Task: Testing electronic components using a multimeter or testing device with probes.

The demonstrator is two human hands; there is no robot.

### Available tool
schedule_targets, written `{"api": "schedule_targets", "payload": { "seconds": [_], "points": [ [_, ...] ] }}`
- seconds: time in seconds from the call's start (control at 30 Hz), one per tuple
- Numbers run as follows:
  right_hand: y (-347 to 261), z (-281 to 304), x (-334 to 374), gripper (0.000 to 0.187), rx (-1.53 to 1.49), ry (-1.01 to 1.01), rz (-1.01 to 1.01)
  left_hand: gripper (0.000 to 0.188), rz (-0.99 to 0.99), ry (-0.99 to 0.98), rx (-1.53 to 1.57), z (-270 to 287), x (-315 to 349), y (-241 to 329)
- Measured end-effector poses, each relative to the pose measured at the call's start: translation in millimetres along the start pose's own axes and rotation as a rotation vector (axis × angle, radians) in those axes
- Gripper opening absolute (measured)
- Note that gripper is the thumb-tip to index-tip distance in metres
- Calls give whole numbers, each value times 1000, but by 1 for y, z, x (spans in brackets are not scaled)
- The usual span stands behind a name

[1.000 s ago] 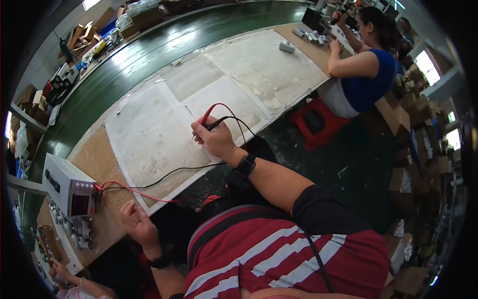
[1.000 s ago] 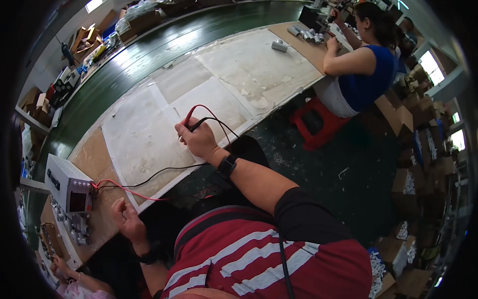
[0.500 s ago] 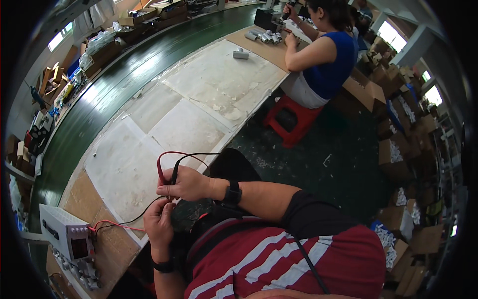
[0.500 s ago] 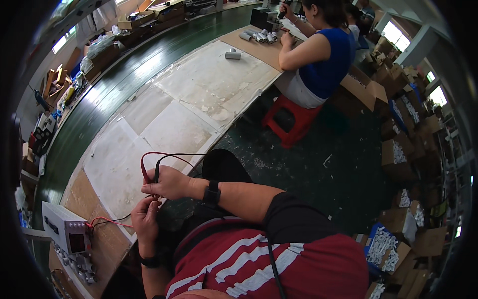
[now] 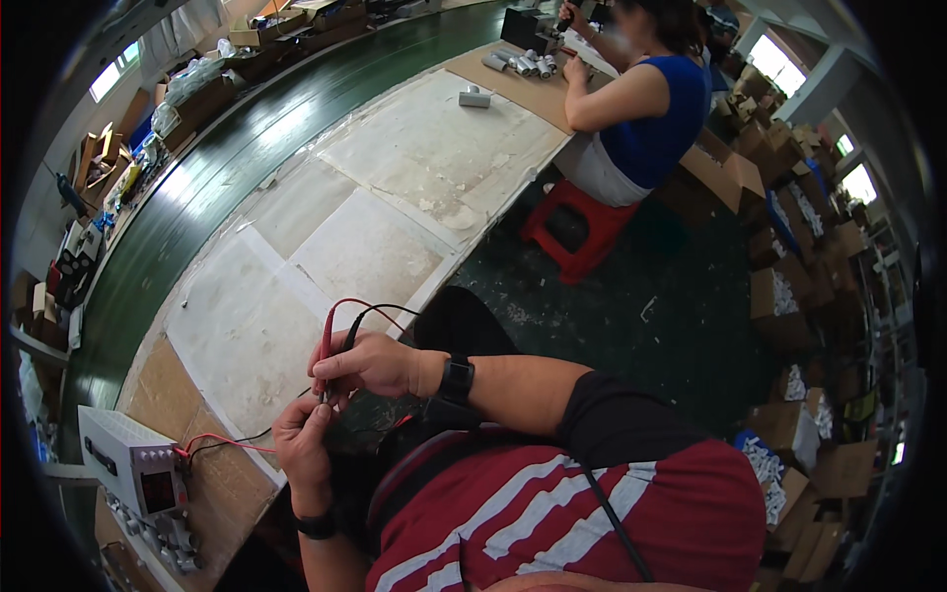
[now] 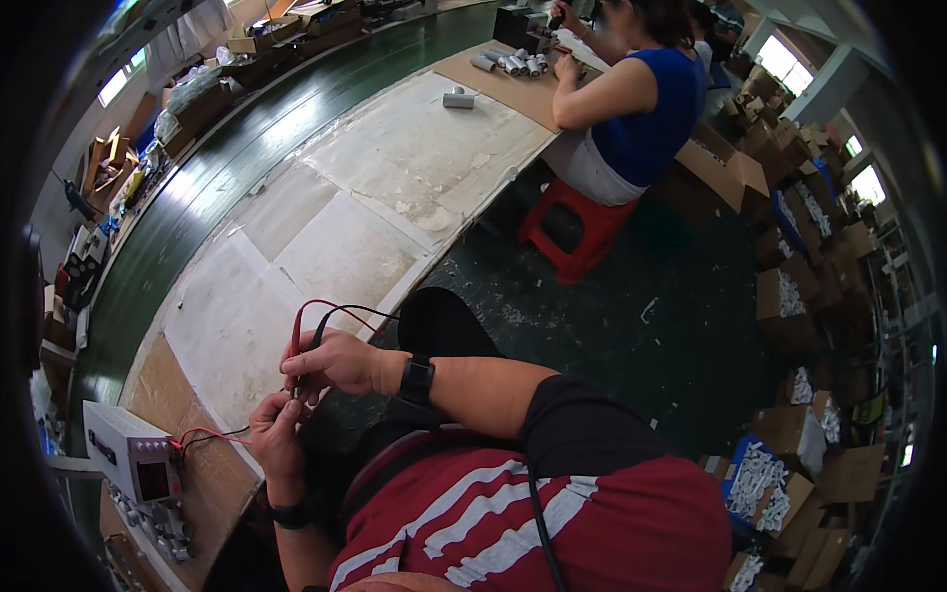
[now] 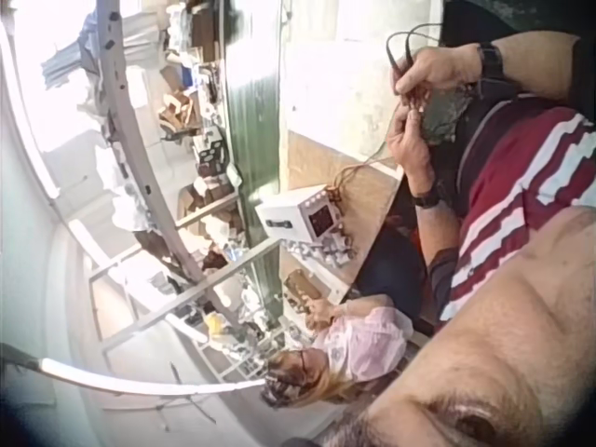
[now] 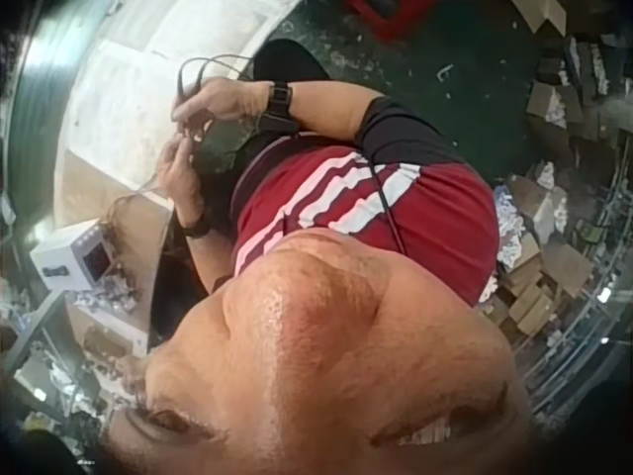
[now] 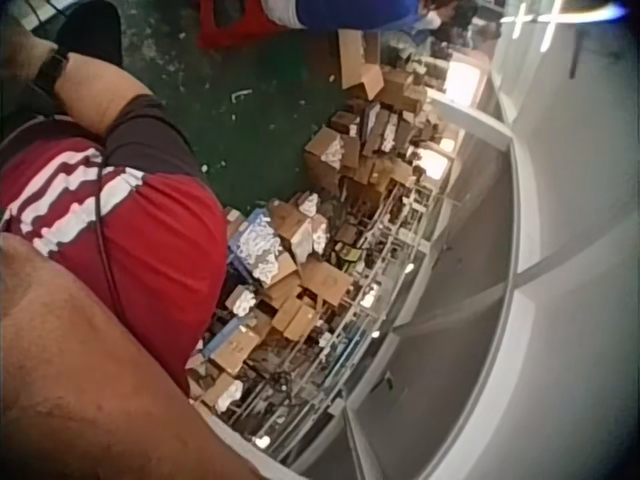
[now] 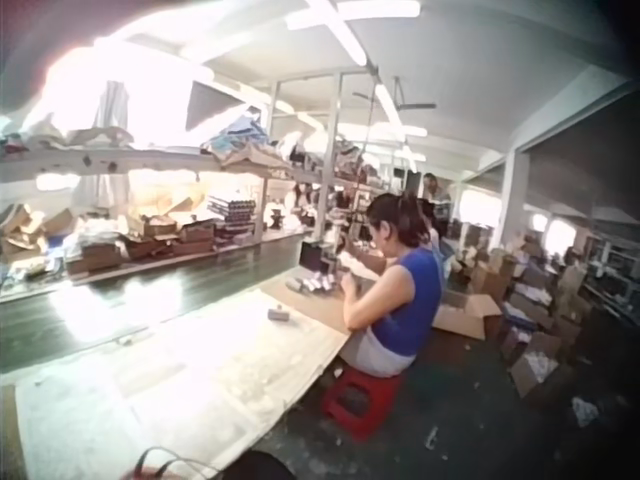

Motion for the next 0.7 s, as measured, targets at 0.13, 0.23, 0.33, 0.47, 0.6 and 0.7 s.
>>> {"api": "schedule_targets", "payload": {
  "seconds": [0.13,0.23,0.33,0.47,0.6,0.7],
  "points": [
    [5,10,-1,14,11,41,21,12,36,-12,-49,1,-6,-8],
    [7,14,-2,13,137,72,94,12,46,-15,-108,1,-6,-9],
    [4,11,-2,13,179,64,155,12,25,-5,-174,-2,-8,-8],
    [-2,12,-6,13,257,135,217,8,-50,103,-339,-8,-6,-7],
    [-32,29,-12,14,464,245,400,7,-231,176,-630,1,-4,-6],
    [-62,40,-8,14,511,374,505,7,-333,184,-690,9,-2,-5]
  ]
}}
Point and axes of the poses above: each hand's wrist, its own x-axis away from the middle knuckle, its own z-axis out of the back of the hand, y = z × x, the point moved 1 cm from there along -x, towards the middle knuckle, and after that the axes turned 7 degrees about -x, right-handed, at the moved point
